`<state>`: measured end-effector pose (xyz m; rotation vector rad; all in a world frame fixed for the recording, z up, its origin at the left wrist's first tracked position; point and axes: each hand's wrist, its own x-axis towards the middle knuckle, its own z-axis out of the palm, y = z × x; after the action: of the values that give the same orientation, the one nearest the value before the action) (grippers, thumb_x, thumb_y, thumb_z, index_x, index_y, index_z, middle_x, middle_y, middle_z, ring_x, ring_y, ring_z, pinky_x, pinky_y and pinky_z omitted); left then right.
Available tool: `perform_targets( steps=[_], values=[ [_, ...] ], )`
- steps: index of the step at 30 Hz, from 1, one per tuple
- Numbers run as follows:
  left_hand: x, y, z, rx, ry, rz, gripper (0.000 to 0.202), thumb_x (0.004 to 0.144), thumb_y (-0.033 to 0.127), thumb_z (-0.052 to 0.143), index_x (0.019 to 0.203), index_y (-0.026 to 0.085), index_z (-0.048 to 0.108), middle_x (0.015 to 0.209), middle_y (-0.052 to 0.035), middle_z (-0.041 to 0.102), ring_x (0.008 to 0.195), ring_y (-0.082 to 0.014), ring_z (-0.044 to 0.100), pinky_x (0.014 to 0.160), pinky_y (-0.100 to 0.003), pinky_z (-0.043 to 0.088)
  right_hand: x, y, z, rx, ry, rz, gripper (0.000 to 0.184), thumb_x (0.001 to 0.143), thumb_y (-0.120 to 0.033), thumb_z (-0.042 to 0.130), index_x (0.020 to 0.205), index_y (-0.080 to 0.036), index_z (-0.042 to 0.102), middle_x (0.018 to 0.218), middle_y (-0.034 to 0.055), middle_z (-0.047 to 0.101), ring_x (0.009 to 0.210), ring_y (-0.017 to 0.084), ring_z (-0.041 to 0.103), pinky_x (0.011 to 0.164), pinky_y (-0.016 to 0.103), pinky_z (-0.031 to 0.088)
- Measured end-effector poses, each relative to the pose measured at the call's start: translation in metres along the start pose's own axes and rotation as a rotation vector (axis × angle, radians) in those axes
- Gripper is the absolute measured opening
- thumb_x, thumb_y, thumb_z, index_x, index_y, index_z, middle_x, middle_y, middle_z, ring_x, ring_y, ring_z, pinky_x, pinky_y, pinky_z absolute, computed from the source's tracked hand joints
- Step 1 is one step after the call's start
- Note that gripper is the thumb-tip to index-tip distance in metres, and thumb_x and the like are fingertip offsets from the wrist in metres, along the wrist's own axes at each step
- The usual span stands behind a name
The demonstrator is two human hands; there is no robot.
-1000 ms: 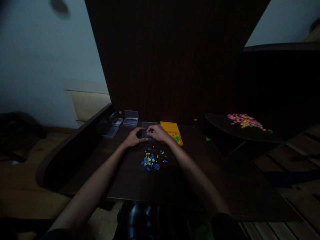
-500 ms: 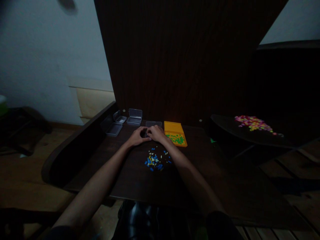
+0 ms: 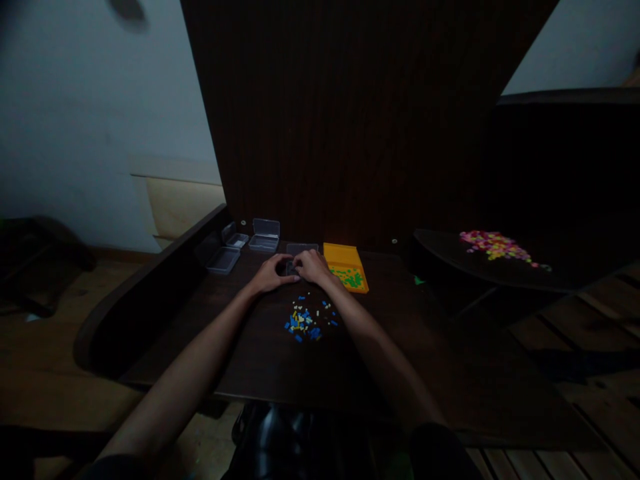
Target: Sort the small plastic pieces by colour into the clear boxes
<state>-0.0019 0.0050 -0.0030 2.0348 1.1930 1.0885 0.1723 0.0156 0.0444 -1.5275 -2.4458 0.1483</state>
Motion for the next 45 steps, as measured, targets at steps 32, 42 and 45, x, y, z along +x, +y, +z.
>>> perform_targets(
  steps=[32,42,45],
  values=[
    [-0.001,0.0,-0.001,0.0,-0.001,-0.033,0.06,0.066,0.038,0.084,0.117,0.018,0.06,0.119,-0.0091,0.062,0.104,-0.0249,0.062,0.095,-0.04,0.051,-0.079,0.03,-0.02,0.337,-0.116,-0.212,0.005,0.085,-0.011,0.071,0.09,-0.014,0.072,0.073,-0.0006,0.064,0.066,0.013,0.058,0.06,0.021,0.04],
    [0.0,-0.002,-0.001,-0.014,-0.006,-0.037,0.06,0.066,0.038,0.084,0.117,0.018,0.059,0.119,-0.0096,0.062,0.105,-0.0254,0.061,0.096,-0.042,0.05,-0.034,0.032,-0.03,0.25,0.029,-0.113,0.017,0.085,-0.01,0.07,0.1,-0.017,0.073,0.09,0.0038,0.072,0.08,0.017,0.066,0.073,0.024,0.048],
    [-0.001,-0.002,0.0,-0.025,-0.008,-0.029,0.061,0.066,0.039,0.084,0.117,0.018,0.059,0.12,-0.01,0.062,0.105,-0.0255,0.061,0.095,-0.042,0.05,-0.022,0.027,-0.022,0.112,0.015,-0.078,0.018,0.085,-0.011,0.071,0.1,-0.02,0.074,0.093,0.0042,0.072,0.087,0.02,0.066,0.076,0.025,0.048]
  ],
)
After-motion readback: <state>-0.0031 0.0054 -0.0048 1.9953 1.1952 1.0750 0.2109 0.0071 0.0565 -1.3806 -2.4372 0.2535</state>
